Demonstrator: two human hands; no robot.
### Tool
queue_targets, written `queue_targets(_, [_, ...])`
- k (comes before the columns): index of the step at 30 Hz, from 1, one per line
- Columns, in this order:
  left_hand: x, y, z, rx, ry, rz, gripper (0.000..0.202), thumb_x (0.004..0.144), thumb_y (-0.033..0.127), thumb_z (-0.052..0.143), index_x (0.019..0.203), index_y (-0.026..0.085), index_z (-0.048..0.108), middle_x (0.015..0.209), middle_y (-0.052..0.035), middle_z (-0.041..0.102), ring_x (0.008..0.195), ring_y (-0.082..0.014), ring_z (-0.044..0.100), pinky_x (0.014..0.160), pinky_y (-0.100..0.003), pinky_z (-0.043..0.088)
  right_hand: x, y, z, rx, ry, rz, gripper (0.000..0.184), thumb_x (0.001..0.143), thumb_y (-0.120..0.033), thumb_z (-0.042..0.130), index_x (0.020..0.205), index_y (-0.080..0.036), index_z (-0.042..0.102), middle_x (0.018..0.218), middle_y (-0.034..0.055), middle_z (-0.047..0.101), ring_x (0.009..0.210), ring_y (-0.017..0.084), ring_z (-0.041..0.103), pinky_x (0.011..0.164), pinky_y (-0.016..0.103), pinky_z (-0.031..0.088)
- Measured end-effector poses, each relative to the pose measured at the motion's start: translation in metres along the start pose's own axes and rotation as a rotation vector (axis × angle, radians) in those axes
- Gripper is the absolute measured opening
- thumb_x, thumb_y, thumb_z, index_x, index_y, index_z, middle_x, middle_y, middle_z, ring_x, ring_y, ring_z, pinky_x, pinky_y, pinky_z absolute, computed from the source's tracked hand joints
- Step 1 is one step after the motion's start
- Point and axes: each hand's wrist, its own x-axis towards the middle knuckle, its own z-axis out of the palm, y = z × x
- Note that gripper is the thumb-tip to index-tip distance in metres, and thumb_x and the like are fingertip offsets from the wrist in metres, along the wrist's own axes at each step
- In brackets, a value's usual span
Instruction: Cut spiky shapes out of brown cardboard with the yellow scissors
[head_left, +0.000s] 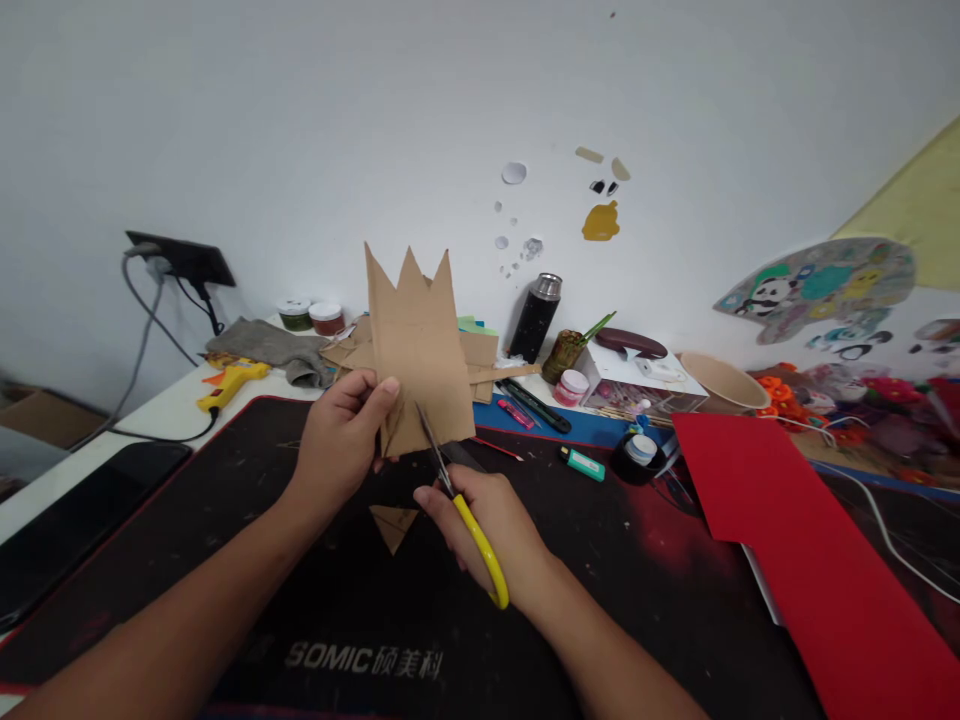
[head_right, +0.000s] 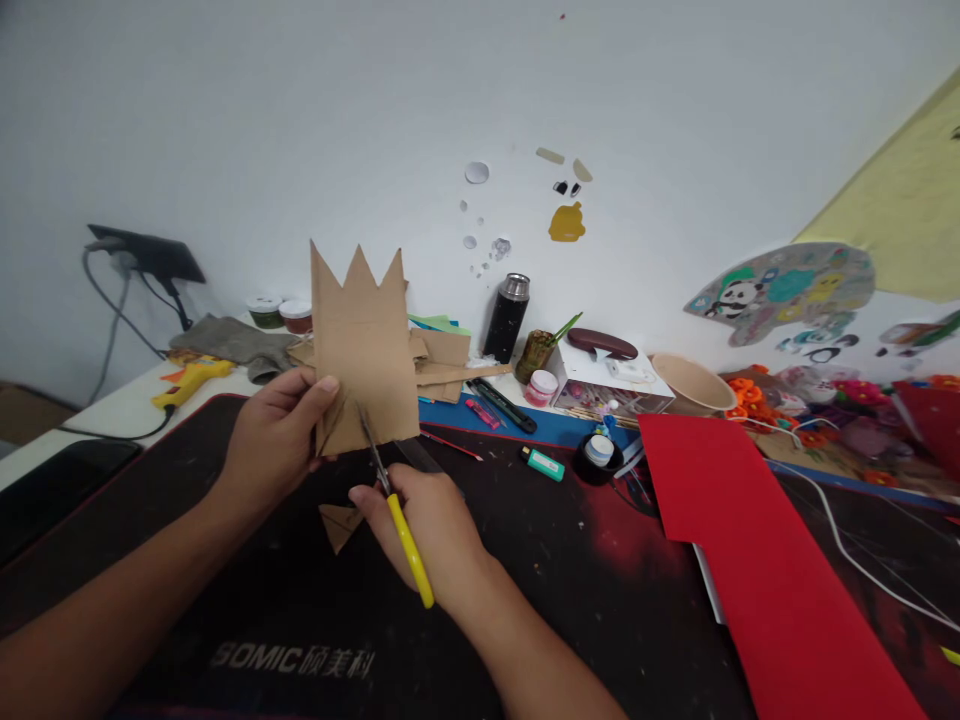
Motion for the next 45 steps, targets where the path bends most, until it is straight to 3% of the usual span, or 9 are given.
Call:
queue_targets(5, [0.000,-0.002,0.000,-0.001,0.004,0.002,0.030,0.098,0.044,0.072,0.081,0.024,0.057,0.056,0.0084,0.055,0.032,-0.0115,0.050,0.025,-0.022,0.037,0.001,-0.001,0.001,-0.099,0.041,-0.034,0.032,0.102,-0.038,0.069,0.077,-0.021,0.060,0.071,-0.0016,0.059,0.067,0.015,0.055,0.063,0.026,0.037])
queue_targets(31, [-0.001,0.003,0.005,-0.025,0.022,-0.048,0.026,0.095,0.043,0.071,0.081,0.025,0.058,0.057,0.0071,0.056,0.033,-0.0117,0.048,0.025,-0.023,0.039,0.002,-0.001,0.010,-0.141,0.064,-0.035,0.029,0.101,-0.028,0.062,0.075,-0.021,0.055,0.069,-0.0007,0.059,0.064,0.014,0.051,0.062,0.026,0.035])
queue_targets(38, [-0.001,0.002,0.003,0.005,0.028,-0.038,0.027,0.094,0.046,0.073,0.082,0.025,0.060,0.058,0.0065,0.058,0.033,-0.0125,0.049,0.025,-0.024,0.038,0.001,0.006,0.012,-0.049,0.040,-0.049,0.025,0.103,-0.034,0.064,0.081,-0.023,0.061,0.062,-0.0030,0.060,0.054,0.014,0.057,0.056,0.024,0.035])
queue_targets(45, [-0.001,0.007,0.001,0.028,0.052,-0.007,0.028,0.093,0.044,0.073,0.079,0.025,0.059,0.057,0.0070,0.055,0.033,-0.0124,0.047,0.025,-0.024,0.039,-0.001,0.005,0.004,0.054,-0.011,-0.060,0.028,0.099,-0.048,0.074,0.089,-0.022,0.071,0.072,0.0000,0.071,0.062,0.015,0.063,0.059,0.024,0.041])
